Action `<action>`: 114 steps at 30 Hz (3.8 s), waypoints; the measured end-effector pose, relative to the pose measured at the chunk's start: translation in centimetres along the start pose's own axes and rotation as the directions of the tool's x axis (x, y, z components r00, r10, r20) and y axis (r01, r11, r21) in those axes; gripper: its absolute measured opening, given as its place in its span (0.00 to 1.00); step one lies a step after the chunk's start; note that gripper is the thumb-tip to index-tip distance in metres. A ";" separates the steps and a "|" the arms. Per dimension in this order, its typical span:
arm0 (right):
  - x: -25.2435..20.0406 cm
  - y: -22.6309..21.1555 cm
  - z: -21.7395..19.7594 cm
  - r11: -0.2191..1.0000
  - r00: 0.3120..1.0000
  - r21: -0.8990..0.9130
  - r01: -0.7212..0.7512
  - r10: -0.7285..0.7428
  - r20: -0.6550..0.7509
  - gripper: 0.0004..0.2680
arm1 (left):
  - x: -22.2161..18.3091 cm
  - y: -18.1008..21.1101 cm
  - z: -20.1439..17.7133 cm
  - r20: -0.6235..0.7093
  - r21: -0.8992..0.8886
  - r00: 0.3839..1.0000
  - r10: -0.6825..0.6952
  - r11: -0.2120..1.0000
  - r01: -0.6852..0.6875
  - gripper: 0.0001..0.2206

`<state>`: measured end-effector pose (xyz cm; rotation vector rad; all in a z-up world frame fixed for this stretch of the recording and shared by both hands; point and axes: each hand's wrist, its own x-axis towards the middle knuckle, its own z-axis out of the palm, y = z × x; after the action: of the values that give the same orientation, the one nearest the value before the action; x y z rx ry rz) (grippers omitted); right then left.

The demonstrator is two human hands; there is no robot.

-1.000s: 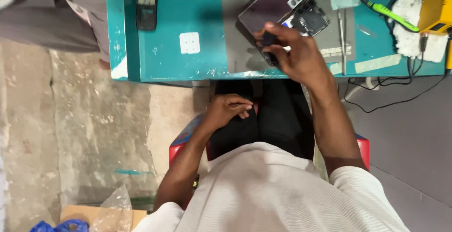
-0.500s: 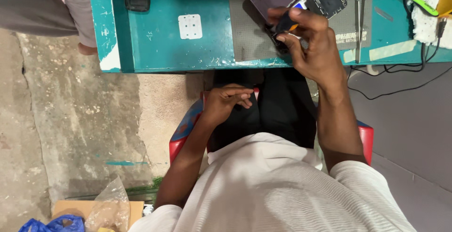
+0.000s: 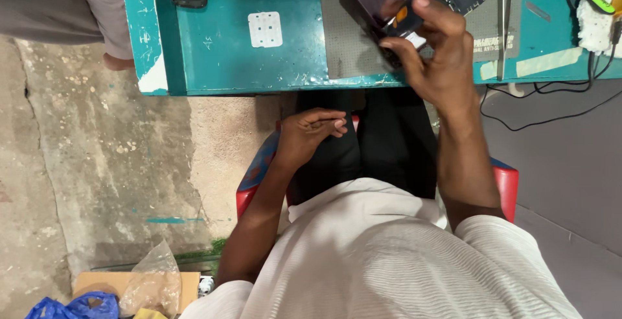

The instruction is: The person uses a screwdriver to remove screws from the back of a disassembled smartphone. They then reassemble the device by aligning the back cover and pressing it into place. Finally, they inspect the phone by turning it over and pressing the edges to ensure it is sealed.

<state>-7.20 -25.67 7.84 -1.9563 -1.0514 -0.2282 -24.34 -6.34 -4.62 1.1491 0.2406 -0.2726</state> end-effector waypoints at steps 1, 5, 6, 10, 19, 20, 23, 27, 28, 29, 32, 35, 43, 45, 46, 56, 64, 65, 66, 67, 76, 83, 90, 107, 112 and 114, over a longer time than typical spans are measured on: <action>0.0 0.1 -0.2 0.998 1.000 0.058 0.008 -0.010 0.029 0.24 | -0.2 0.0 0.0 -0.008 0.000 1.000 -0.016 1.000 0.016 0.10; -0.3 1.3 -0.1 0.987 0.999 0.159 0.010 -0.016 0.038 0.23 | -0.1 -0.3 -0.1 -0.027 -0.023 0.999 -0.031 0.999 0.031 0.11; -0.5 1.4 0.0 0.989 1.000 0.150 0.003 -0.005 0.013 0.24 | -0.2 -0.4 0.0 -0.031 -0.031 0.999 -0.029 0.999 0.028 0.11; -0.4 1.3 0.8 0.998 0.997 -0.048 0.051 -0.054 -0.056 0.30 | 0.2 -0.7 0.0 -0.033 -0.034 0.999 -0.010 0.999 0.009 0.10; 0.8 0.4 -1.1 0.993 0.993 0.116 0.015 -0.028 0.118 0.22 | -0.2 -0.2 -0.4 -0.044 -0.005 0.998 -0.035 0.999 0.035 0.10; 0.8 0.8 -1.1 0.990 0.992 0.141 0.003 -0.021 0.123 0.22 | -0.1 -0.2 -0.3 -0.045 -0.020 0.999 -0.018 1.000 0.017 0.10; 0.0 1.4 -0.7 0.991 0.995 0.133 0.006 -0.020 0.101 0.22 | 0.0 -0.2 -0.1 -0.052 -0.028 0.999 -0.014 1.000 0.012 0.11; -0.1 1.0 0.0 0.999 0.999 0.034 0.031 -0.032 0.017 0.27 | 0.2 0.1 0.0 -0.059 0.009 0.998 -0.022 1.000 0.022 0.10; -0.1 0.8 0.2 0.999 0.999 0.014 0.033 -0.033 0.008 0.27 | 0.1 0.1 0.0 -0.052 0.007 0.999 -0.013 1.000 0.014 0.10; 0.0 0.6 0.4 0.999 0.999 -0.007 0.039 -0.039 -0.003 0.28 | 0.1 0.1 0.0 -0.053 0.004 0.999 -0.012 1.000 0.012 0.10; 0.3 0.4 0.4 1.000 1.000 0.005 0.025 -0.025 0.009 0.28 | -0.2 0.1 0.0 -0.055 -0.009 0.998 -0.004 1.000 0.003 0.10; 0.5 0.5 -0.5 0.997 0.998 0.069 0.035 -0.039 0.054 0.26 | -0.3 0.3 -0.3 -0.057 -0.009 0.998 0.009 1.000 -0.010 0.10; -0.6 2.1 -0.2 0.985 0.997 0.168 -0.043 0.032 0.071 0.24 | -0.3 0.1 0.0 -0.071 0.011 0.997 -0.023 1.000 0.023 0.10; -0.9 1.5 0.3 0.995 0.999 0.091 -0.035 0.033 0.029 0.25 | -0.2 0.0 0.0 -0.077 -0.028 0.997 -0.016 1.000 0.014 0.10; -1.1 1.1 0.6 0.999 0.999 0.036 -0.036 0.036 -0.008 0.25 | -0.2 -0.2 0.0 -0.080 -0.048 0.997 -0.014 0.999 0.010 0.10; -0.7 -1.4 0.6 0.997 0.994 0.002 -0.080 0.079 -0.069 0.25 | -0.4 -0.2 -0.3 -0.084 -0.034 0.996 0.039 0.999 -0.042 0.09; -0.2 1.5 -1.0 0.984 0.990 0.152 -0.090 0.072 0.120 0.21 | -0.4 -0.1 -0.1 -0.097 -0.006 0.995 0.022 1.000 -0.023 0.09; -0.5 1.6 -0.9 0.982 0.992 0.162 -0.096 0.080 0.103 0.20 | -0.4 -0.2 -0.1 -0.094 -0.018 0.995 0.015 1.000 -0.016 0.08; -0.7 1.6 -0.7 0.983 0.993 0.158 -0.098 0.087 0.074 0.20 | -0.4 -0.2 -0.2 -0.091 -0.029 0.996 0.007 1.000 -0.010 0.08; -0.7 1.6 -0.4 0.984 0.995 0.154 -0.095 0.089 0.045 0.20 | -0.3 -0.2 -0.2 -0.090 -0.041 0.996 0.006 0.999 -0.009 0.08; -1.7 -2.0 3.0 0.977 0.949 -0.013 -0.213 0.204 -0.239 0.24 | -1.1 -0.1 1.0 -0.189 0.183 0.955 0.229 0.964 -0.195 0.09; -2.3 -1.6 1.9 0.992 0.963 0.081 -0.100 0.117 -0.245 0.28 | -1.8 1.0 1.7 -0.155 0.350 0.819 0.553 0.806 -0.478 0.15; -9.0 -1.0 5.0 0.876 0.777 0.483 -0.012 0.312 -0.547 0.37 | -0.9 4.4 3.7 -0.073 0.439 0.784 0.616 0.726 -0.529 0.27; -10.9 -1.8 7.9 0.828 0.697 0.536 0.161 0.289 -0.656 0.41 | 0.9 5.3 3.1 -0.034 0.316 0.829 0.558 0.793 -0.521 0.36; -11.1 -1.6 8.2 0.845 0.719 0.518 0.135 0.276 -0.638 0.41 | 1.0 5.4 2.9 -0.027 0.341 0.823 0.568 0.779 -0.527 0.36; -11.2 -1.4 8.2 0.852 0.710 0.499 0.156 0.254 -0.656 0.41 | 1.1 5.4 2.8 -0.008 0.342 0.814 0.581 0.767 -0.543 0.35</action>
<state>-17.13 -25.53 -2.00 -1.2051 -0.4577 -0.5506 -21.34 -6.98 0.77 1.5132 -0.0664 0.3067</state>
